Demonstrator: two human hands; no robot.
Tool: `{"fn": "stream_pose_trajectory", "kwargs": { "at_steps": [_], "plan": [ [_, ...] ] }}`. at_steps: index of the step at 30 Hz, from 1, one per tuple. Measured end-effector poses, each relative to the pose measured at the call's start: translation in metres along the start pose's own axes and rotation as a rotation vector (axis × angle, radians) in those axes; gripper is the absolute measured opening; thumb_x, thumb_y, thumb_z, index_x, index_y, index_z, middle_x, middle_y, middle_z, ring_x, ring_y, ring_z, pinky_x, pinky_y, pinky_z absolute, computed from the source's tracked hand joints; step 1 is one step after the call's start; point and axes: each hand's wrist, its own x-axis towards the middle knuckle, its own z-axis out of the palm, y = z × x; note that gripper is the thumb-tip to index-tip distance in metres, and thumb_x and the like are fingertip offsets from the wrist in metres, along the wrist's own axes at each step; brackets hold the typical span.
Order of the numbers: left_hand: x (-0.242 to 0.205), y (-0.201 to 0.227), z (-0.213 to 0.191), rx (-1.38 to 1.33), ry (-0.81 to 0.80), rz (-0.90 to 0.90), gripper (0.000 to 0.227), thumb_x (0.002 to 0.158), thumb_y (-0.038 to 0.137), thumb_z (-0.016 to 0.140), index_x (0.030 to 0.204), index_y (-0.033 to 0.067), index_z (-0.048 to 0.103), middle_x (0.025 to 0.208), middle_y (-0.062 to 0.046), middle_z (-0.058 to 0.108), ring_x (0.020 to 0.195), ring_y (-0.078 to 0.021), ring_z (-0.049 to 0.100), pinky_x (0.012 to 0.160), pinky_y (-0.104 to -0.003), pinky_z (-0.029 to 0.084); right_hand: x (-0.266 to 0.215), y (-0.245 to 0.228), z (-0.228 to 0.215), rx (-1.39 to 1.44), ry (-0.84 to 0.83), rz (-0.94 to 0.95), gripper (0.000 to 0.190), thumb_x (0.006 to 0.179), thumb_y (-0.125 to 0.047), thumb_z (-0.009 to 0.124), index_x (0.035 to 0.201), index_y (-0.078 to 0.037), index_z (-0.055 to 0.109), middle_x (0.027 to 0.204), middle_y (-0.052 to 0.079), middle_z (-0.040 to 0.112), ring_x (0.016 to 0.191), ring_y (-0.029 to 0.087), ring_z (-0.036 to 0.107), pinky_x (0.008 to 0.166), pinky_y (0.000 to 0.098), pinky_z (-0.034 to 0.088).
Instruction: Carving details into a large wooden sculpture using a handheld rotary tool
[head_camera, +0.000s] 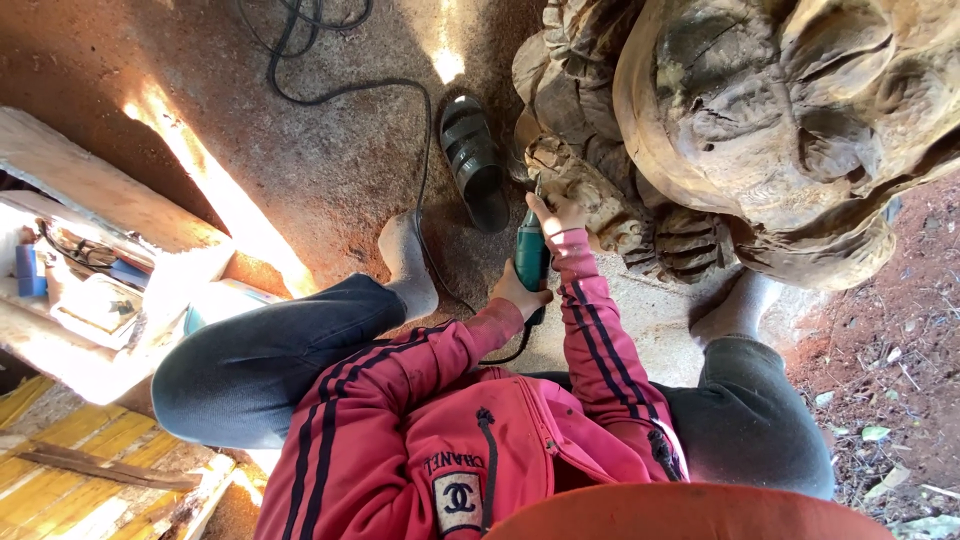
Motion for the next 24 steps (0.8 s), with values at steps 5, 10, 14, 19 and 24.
{"fn": "stream_pose_trajectory", "kwargs": {
  "at_steps": [5,10,14,19,24],
  "plan": [
    [0.007,-0.001,-0.005,0.023,-0.011,0.029,0.105,0.067,0.044,0.080,0.152,0.0129,0.028,0.129,-0.023,0.060,0.121,-0.0428,0.062,0.098,-0.053,0.052,-0.010,-0.004,-0.006,0.024,0.033,0.027,0.066,0.091,-0.066,0.073,0.059,-0.012,0.053,0.055,0.007,0.051,0.065,0.027,0.060,0.071,0.0367,0.050],
    [0.004,-0.002,-0.007,0.014,0.001,0.018,0.105,0.066,0.042,0.082,0.152,0.0145,0.028,0.127,-0.021,0.061,0.121,-0.0417,0.062,0.097,-0.052,0.053,-0.005,0.006,0.003,0.009,0.041,0.018,0.068,0.090,-0.069,0.072,0.057,-0.013,0.051,0.052,0.006,0.046,0.060,0.025,0.058,0.067,0.0347,0.048],
    [0.003,-0.006,-0.002,-0.037,-0.005,0.015,0.099,0.067,0.041,0.080,0.149,0.0138,0.031,0.127,-0.022,0.060,0.121,-0.0429,0.061,0.097,-0.053,0.052,-0.010,-0.006,0.006,0.024,0.031,0.000,0.070,0.091,-0.067,0.074,0.053,-0.014,0.046,0.049,0.002,0.045,0.052,0.022,0.051,0.065,0.0317,0.048],
    [-0.007,-0.005,-0.023,0.016,-0.004,0.020,0.096,0.065,0.041,0.080,0.146,0.0148,0.035,0.125,-0.021,0.061,0.120,-0.0417,0.062,0.096,-0.053,0.053,-0.006,0.000,0.009,0.026,0.005,-0.056,0.070,0.089,-0.068,0.074,0.056,-0.011,0.051,0.051,0.009,0.048,0.057,0.026,0.056,0.065,0.0353,0.048],
    [-0.054,0.050,-0.059,0.177,0.008,0.122,0.109,0.067,0.041,0.073,0.158,0.0199,0.017,0.134,-0.027,0.057,0.125,-0.0485,0.057,0.101,-0.057,0.048,-0.005,-0.010,0.007,0.164,0.045,0.182,0.066,0.086,-0.074,0.070,0.065,-0.012,0.061,0.066,0.010,0.062,0.079,0.031,0.066,0.078,0.0422,0.051]
  ]
}}
